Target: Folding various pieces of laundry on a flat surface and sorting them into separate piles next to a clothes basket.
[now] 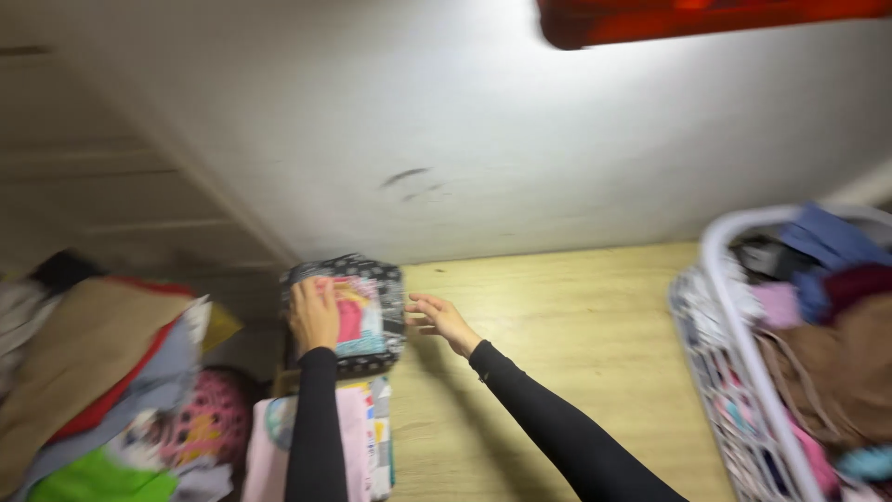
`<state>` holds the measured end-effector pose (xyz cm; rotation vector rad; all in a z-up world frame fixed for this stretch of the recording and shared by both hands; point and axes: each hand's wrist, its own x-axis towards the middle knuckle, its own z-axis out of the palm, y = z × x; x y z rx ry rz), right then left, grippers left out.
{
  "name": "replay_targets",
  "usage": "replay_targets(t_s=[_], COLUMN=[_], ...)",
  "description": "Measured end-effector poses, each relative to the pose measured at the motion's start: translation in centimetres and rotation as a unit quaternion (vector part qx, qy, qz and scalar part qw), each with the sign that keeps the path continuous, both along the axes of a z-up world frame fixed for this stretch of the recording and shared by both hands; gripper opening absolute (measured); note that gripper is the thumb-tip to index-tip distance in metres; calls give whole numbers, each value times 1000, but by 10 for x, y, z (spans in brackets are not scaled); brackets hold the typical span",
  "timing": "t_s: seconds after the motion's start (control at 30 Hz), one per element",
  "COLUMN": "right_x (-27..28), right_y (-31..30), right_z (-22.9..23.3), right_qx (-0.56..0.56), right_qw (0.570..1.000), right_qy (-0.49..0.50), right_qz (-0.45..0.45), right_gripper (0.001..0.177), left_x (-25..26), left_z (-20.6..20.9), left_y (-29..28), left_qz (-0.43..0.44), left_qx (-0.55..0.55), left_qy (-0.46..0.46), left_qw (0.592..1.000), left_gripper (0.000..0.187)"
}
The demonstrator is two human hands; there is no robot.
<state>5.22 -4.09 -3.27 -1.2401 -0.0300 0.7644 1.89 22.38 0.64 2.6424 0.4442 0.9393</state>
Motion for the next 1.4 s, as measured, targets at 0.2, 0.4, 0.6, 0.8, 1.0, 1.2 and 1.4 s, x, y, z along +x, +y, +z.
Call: replay_targets(t_s=[0.2, 0.4, 0.6, 0.8, 1.0, 1.2, 1.4], right_x=[-19, -32, -24, -31, -18, -47, -91], right_y=[-166, -330, -485, -531, -549, -530, -557], right_z=[28, 61, 63, 62, -18, 42, 20], right_qx=[-112, -170, -212, -569, -556, -599, -704], right_qw=[962, 878, 807, 653, 716, 735, 687], right_qy=[-217, -350, -374, -452, -407, -293, -174], right_qz=[-126, -277, -405, -214, -109, -121, 45], right_gripper=[42, 32, 27, 67, 57, 33, 31], left_x=[4, -4, -21, -25, -28, -30, -28], left_z=[31, 41, 69, 65, 61, 60, 49], left_y=[-132, -288, -382, -426, -456, -478, -477], left_qz=[-190, -305, -356, -381, -398, -413, -414], left_qx=[-146, -220, -240, -239, -235, -239, -232], left_qy=[-36, 3, 29, 45, 57, 82, 91], left_qw=[970, 927, 903, 892, 885, 875, 876], left_gripper=[16, 17, 17, 16, 17, 18, 17])
